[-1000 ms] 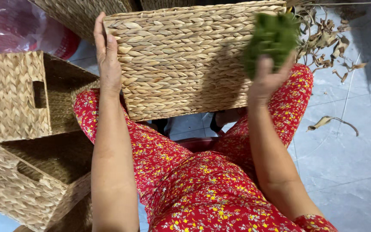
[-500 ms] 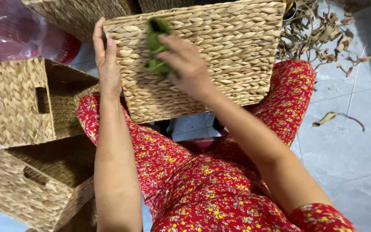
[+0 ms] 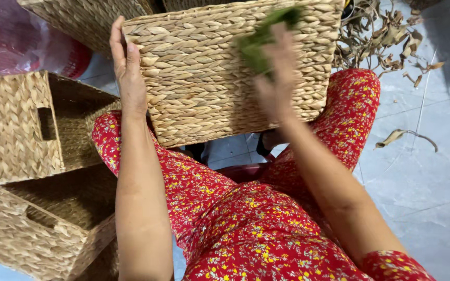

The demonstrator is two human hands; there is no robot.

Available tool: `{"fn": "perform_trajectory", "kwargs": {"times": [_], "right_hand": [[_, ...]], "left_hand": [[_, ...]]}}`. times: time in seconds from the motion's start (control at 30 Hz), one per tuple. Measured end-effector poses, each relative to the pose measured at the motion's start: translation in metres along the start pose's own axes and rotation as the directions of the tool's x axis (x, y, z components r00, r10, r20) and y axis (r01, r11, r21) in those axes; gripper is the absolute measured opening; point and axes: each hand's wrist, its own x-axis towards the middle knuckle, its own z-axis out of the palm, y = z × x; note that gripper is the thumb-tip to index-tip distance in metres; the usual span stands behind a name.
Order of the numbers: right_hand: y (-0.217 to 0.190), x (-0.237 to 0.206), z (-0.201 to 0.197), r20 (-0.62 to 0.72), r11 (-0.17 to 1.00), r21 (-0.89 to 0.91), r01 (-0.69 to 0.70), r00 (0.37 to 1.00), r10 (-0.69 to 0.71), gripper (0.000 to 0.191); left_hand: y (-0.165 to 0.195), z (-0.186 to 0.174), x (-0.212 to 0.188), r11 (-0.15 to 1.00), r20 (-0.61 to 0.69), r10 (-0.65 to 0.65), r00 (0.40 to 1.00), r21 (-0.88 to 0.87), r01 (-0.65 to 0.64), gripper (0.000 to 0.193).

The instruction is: The person sits on the floor and wipes woven water-hyacinth storage baskets one at a time with a green cloth, turning each basket to clean its sides, inside and edges, then sets it aside and picks up the next basket. Near the end they pick up yellow-handled scissors and trim the basket surface.

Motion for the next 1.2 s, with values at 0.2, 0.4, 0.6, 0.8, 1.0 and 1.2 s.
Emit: {"fn": "perform_trajectory", "kwargs": {"times": [0.2, 0.4, 0.6, 0.8, 1.0, 1.2], "right_hand": [[-0.123, -0.022, 0.059, 0.347, 0.911, 0.312, 0.271, 0.86, -0.375, 0.046], [-0.085, -0.021, 0.033, 0.3, 0.88, 0.206, 0.427, 0.829, -0.472, 0.028], [0.007, -0.027, -0.064, 0.155, 0.985, -0.104, 0.135, 0.981, -0.118, 0.024], [0.011, -0.05, -0.07, 0.048, 0.959, -0.251, -0.134, 0.987, 0.151, 0.044], [-0.102, -0.073, 0.019, 0.345, 0.963, 0.096, 0.251, 0.899, -0.269, 0.032], [-0.135, -0.071, 0.03, 0.501, 0.881, 0.275, 0.384, 0.725, -0.472, 0.041]], "left_hand": [[0.002, 0.002, 0.002, 0.996, 0.015, -0.018, 1.0, -0.085, 0.02, 0.055], [0.002, 0.0, 0.001, 0.999, -0.009, -0.029, 1.0, -0.037, 0.029, 0.058], [0.0, 0.0, 0.001, 0.996, 0.013, -0.024, 1.0, -0.088, 0.025, 0.057], [0.0, 0.001, 0.003, 0.999, 0.015, 0.0, 1.0, -0.044, 0.0, 0.056], [0.002, 0.001, 0.001, 1.0, -0.007, -0.008, 1.0, 0.022, 0.008, 0.057], [0.007, 0.001, 0.0, 1.0, -0.007, -0.006, 1.0, 0.031, 0.006, 0.058]]}}
